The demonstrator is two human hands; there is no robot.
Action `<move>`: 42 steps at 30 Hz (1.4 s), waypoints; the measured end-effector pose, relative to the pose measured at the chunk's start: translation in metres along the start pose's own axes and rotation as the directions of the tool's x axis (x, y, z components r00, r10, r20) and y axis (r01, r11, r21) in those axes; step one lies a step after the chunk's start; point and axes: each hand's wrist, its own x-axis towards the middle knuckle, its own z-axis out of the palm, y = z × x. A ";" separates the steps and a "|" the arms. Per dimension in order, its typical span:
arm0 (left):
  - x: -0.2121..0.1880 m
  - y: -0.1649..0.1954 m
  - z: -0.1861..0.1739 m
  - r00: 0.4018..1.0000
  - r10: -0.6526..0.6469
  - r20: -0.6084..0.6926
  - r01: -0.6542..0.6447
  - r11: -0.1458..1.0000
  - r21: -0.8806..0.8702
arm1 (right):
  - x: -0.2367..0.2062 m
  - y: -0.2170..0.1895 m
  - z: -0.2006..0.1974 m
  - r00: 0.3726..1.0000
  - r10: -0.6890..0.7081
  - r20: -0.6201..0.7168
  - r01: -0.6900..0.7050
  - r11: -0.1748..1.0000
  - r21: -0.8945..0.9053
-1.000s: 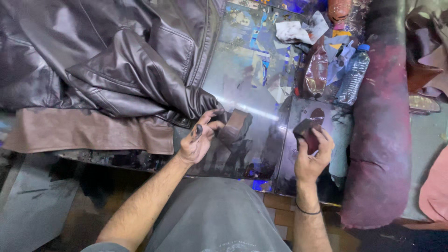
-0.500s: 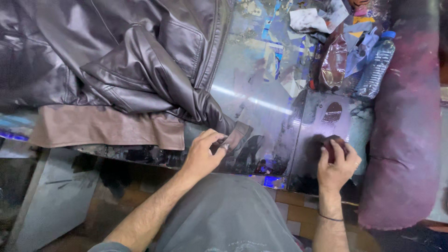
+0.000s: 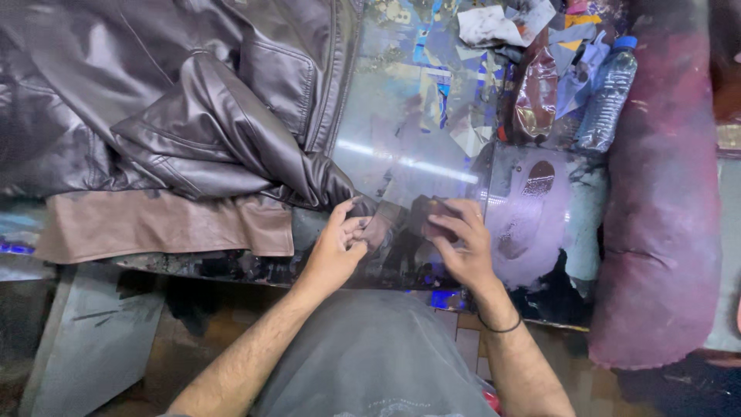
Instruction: The person applies dark dye to a brown leather jacket laid on a work table, rubbing the dye into the jacket's hem and edge areas with a sponge. They reposition the jacket and continue working the dye along the fabric, while another person handles leather pieces at the side of the table.
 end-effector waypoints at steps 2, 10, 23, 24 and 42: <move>-0.001 -0.009 0.000 0.999 -0.036 -0.003 0.036 0.999 -0.023 | 0.020 -0.007 0.005 0.996 -0.074 0.041 0.075 0.997 -0.008; -0.005 -0.015 -0.008 0.998 -0.033 0.058 0.048 0.956 -0.289 | 0.078 -0.032 0.016 0.787 -0.369 0.494 0.451 0.891 -0.053; -0.012 -0.005 -0.025 0.994 -0.079 0.074 0.100 0.934 -0.343 | 0.076 -0.046 0.017 0.818 -0.330 0.472 0.440 0.886 -0.143; -0.013 -0.004 -0.025 0.994 -0.077 0.079 0.100 0.931 -0.351 | 0.075 -0.047 0.018 0.846 -0.325 0.423 0.421 0.894 -0.154; -0.014 -0.007 -0.026 0.994 -0.076 0.075 0.098 0.935 -0.341 | 0.063 -0.044 0.025 0.790 -0.350 0.504 0.453 0.887 -0.094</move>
